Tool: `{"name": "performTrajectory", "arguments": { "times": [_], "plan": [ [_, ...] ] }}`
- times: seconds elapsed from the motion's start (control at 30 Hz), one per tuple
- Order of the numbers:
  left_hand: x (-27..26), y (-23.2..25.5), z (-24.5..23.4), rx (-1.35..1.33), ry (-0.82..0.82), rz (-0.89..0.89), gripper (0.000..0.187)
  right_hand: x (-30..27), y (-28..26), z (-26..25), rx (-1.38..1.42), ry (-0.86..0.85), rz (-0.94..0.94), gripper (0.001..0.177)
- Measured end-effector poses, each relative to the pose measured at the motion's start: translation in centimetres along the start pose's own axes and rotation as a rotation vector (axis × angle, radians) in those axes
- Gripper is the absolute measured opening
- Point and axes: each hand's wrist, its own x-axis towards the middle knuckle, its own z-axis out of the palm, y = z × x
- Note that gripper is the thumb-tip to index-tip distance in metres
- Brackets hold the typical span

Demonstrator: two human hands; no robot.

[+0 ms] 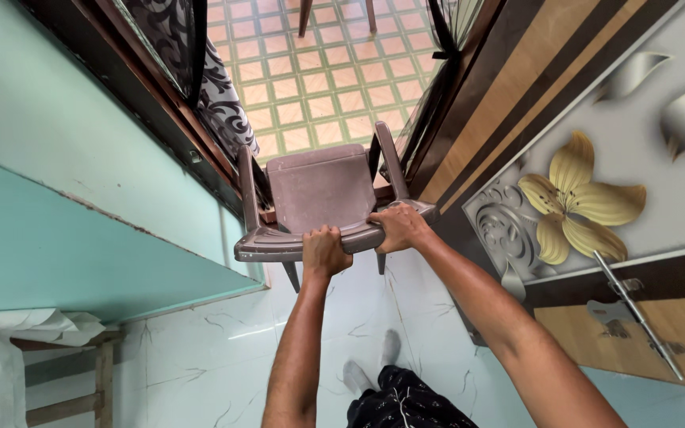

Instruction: The person moves a brown plastic chair from a bedroom to an outdoor patio area. They carry the chair through a doorway and place it among other chairs on the tiled floor.

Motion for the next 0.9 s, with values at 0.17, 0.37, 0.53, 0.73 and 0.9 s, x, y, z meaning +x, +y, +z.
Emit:
{"name": "performTrajectory", "arguments": {
  "times": [0.17,0.37,0.53,0.73,0.9],
  "plan": [
    [2.3,-0.1,0.6,0.101,-0.004,-0.044,0.031,2.0,1.6,-0.6,-0.008,-0.039,-0.010,0.080],
    [7.1,-0.7,0.6,0.034,0.022,-0.053,0.028,5.7,4.9,-2.9,-0.010,-0.055,-0.026,0.078],
    [10.3,-0.9,-0.7,0.036,0.065,-0.066,0.025,8.3,6.6,-4.9,-0.013,-0.035,-0.029,0.077],
    [13.9,-0.6,-1.0,0.020,0.089,-0.037,0.026,10.4,9.0,-6.5,-0.017,-0.077,-0.018,0.077],
    [15.6,-1.1,-1.3,0.061,0.110,-0.047,0.030,11.9,9.8,-7.6,-0.005,-0.080,-0.025,0.076]
  ]
}}
